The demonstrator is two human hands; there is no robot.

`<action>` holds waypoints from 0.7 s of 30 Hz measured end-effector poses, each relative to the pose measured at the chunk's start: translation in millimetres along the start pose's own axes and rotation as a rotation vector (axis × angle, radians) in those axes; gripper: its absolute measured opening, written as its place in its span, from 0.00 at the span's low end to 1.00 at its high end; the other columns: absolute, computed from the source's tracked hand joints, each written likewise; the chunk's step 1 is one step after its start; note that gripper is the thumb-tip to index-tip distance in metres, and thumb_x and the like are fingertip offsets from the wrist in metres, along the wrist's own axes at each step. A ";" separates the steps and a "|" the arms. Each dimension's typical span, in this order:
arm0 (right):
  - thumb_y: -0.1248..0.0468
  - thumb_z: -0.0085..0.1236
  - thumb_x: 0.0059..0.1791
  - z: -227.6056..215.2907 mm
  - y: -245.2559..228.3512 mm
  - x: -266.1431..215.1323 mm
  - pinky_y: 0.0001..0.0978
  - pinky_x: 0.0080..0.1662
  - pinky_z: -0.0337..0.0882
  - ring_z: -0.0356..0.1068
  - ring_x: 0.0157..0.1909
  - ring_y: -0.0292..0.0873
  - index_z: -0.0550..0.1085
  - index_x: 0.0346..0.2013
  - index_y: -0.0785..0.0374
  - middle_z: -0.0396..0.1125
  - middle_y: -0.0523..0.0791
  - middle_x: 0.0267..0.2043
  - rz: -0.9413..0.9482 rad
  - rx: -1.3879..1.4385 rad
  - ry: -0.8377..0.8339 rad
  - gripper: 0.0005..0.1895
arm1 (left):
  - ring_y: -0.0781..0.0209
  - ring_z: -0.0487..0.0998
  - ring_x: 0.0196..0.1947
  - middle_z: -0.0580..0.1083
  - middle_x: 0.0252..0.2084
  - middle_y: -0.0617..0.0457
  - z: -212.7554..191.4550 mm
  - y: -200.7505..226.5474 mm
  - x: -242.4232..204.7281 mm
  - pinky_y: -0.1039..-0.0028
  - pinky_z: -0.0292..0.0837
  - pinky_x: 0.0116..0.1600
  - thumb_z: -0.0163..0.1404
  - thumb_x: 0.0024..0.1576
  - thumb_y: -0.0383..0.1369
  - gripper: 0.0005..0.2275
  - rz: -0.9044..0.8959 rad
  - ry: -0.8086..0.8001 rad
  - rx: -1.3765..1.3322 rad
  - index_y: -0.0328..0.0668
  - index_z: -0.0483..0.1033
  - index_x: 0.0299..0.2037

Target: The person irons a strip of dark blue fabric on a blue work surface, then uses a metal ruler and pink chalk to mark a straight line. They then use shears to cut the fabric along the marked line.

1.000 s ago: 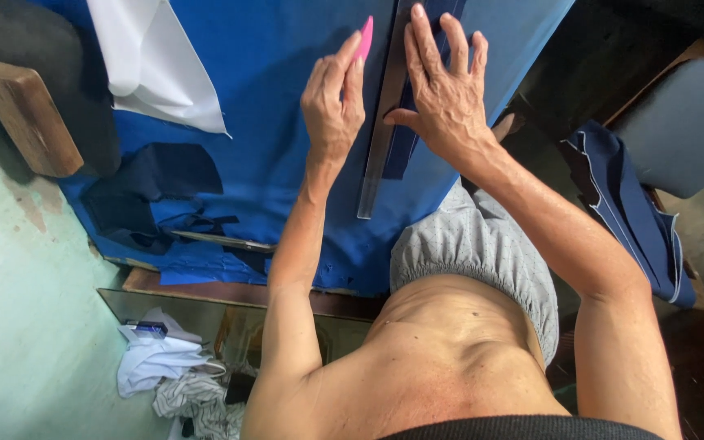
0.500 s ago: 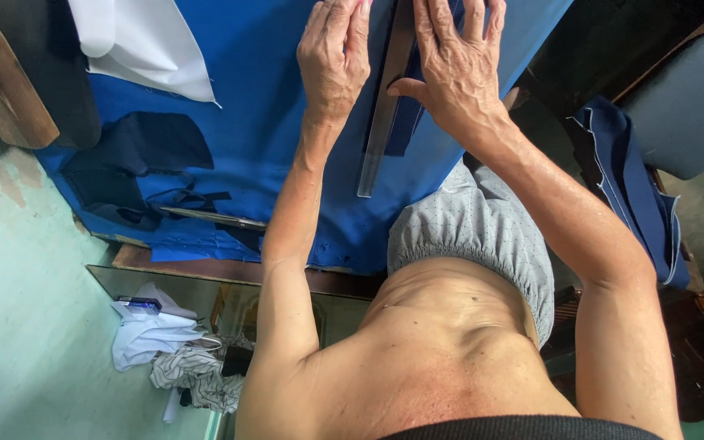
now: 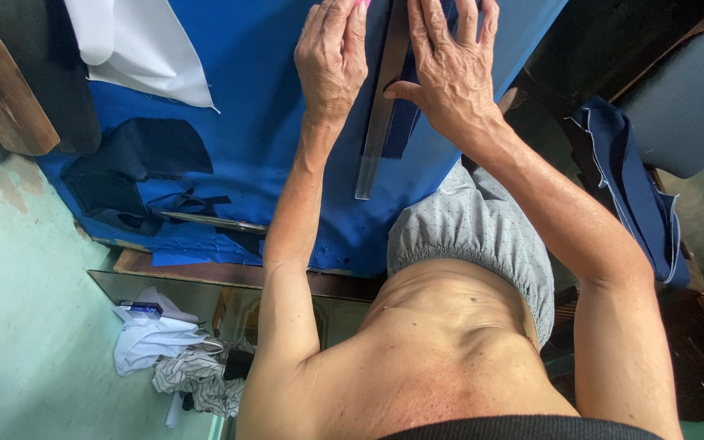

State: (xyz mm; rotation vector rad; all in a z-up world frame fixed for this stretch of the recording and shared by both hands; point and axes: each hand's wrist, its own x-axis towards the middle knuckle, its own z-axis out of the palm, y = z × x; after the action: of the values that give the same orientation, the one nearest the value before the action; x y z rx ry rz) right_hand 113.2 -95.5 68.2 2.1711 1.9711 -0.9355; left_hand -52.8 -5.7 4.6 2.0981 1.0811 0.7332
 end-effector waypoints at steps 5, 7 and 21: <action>0.37 0.85 0.50 0.5 1.0 -1.4 0.75 0.71 0.44 0.34 0.78 0.63 0.46 0.81 0.63 0.34 0.48 0.82 0.011 -0.048 -0.011 0.67 | 0.62 0.74 0.36 0.78 0.42 0.59 -2.3 4.3 3.3 0.74 0.77 0.45 0.46 0.71 0.34 0.10 -0.012 -0.021 0.026 0.52 0.69 0.62; 0.37 0.85 0.47 -3.3 -1.4 0.4 0.74 0.69 0.49 0.37 0.78 0.62 0.50 0.80 0.69 0.36 0.50 0.81 -0.007 -0.094 0.047 0.67 | 0.61 0.75 0.34 0.78 0.41 0.57 -3.5 6.8 8.7 0.72 0.75 0.46 0.45 0.72 0.32 0.12 0.043 -0.011 0.002 0.49 0.68 0.64; 0.36 0.79 0.39 10.1 -4.3 0.3 0.72 0.70 0.51 0.40 0.79 0.60 0.50 0.80 0.66 0.32 0.46 0.82 0.009 -0.126 0.110 0.69 | 0.60 0.78 0.37 0.79 0.43 0.57 26.0 1.3 52.1 0.70 0.78 0.49 0.47 0.71 0.31 0.12 0.117 -0.013 0.050 0.49 0.68 0.64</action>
State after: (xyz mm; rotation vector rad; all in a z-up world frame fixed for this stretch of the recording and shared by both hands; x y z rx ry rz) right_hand 105.3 -98.8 61.4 2.2030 2.0055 -0.6839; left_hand -7.3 30.2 -1.5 2.2204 0.9854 0.7536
